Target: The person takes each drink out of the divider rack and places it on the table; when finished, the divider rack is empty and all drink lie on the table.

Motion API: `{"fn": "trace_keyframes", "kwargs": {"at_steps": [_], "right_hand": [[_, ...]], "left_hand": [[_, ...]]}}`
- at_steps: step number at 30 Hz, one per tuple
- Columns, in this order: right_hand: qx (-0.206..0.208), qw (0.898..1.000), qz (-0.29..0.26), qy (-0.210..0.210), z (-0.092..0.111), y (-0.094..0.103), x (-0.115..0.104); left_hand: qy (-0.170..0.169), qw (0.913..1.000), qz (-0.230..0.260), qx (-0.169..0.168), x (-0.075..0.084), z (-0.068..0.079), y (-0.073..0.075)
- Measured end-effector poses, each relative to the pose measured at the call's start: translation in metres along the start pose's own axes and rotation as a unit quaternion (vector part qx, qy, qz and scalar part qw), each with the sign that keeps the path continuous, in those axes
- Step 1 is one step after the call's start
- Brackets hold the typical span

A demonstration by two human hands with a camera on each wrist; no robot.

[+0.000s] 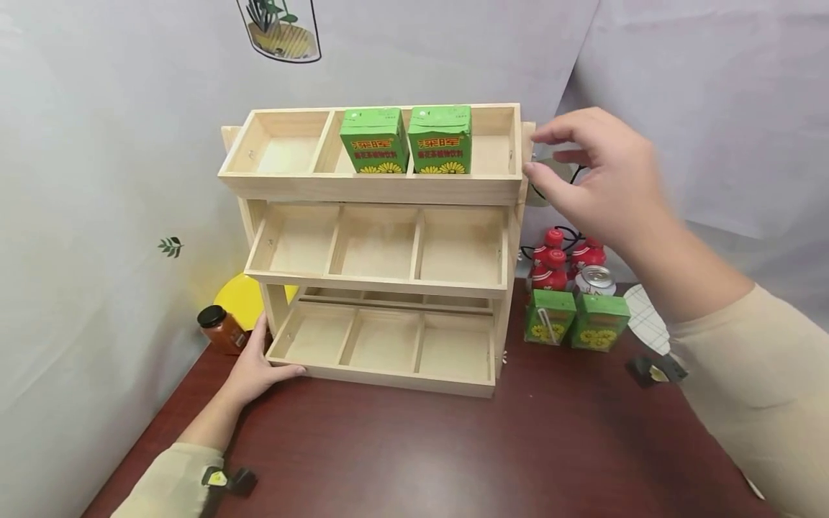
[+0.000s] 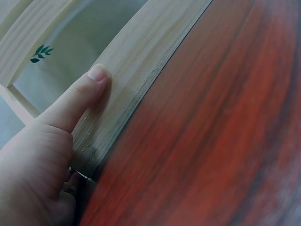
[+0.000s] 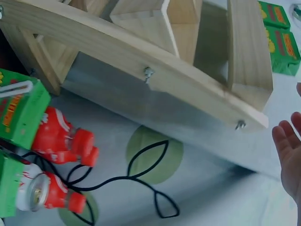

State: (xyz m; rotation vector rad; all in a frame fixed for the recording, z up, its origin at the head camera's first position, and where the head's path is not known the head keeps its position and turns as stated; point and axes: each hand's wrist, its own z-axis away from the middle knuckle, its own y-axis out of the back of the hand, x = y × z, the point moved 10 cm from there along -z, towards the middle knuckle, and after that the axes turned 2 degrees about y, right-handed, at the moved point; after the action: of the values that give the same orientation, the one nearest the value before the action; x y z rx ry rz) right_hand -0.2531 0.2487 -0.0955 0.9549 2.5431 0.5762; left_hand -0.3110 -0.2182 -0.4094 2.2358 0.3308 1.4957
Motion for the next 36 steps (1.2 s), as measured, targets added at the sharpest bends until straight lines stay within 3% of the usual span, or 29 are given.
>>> {"fn": "trace_keyframes", "kwargs": {"at_steps": [10,16,22,26,31,36], "right_hand": [[-0.051,0.998,-0.03,-0.028,-0.03,-0.028,-0.01],[-0.071,0.996,-0.042,-0.017,-0.041,-0.051,-0.015],[-0.072,0.995,-0.066,-0.018,-0.048,-0.069,-0.016],[-0.056,0.992,-0.11,-0.03,-0.048,-0.071,-0.018],[-0.026,0.978,-0.194,-0.064,-0.046,-0.067,-0.017],[0.007,0.944,-0.311,-0.108,-0.044,-0.069,-0.005]], "left_hand": [[-0.011,0.9999,-0.006,0.004,0.004,-0.005,-0.001],[-0.017,0.9997,-0.013,0.01,0.003,-0.004,-0.002],[-0.018,0.9996,-0.015,0.013,0.002,-0.002,-0.002],[-0.02,0.9996,-0.016,0.012,0.002,-0.003,-0.003],[-0.017,0.9996,-0.014,0.014,0.0,-0.002,-0.001],[-0.02,0.9997,-0.005,0.012,0.001,-0.002,0.0]]}}
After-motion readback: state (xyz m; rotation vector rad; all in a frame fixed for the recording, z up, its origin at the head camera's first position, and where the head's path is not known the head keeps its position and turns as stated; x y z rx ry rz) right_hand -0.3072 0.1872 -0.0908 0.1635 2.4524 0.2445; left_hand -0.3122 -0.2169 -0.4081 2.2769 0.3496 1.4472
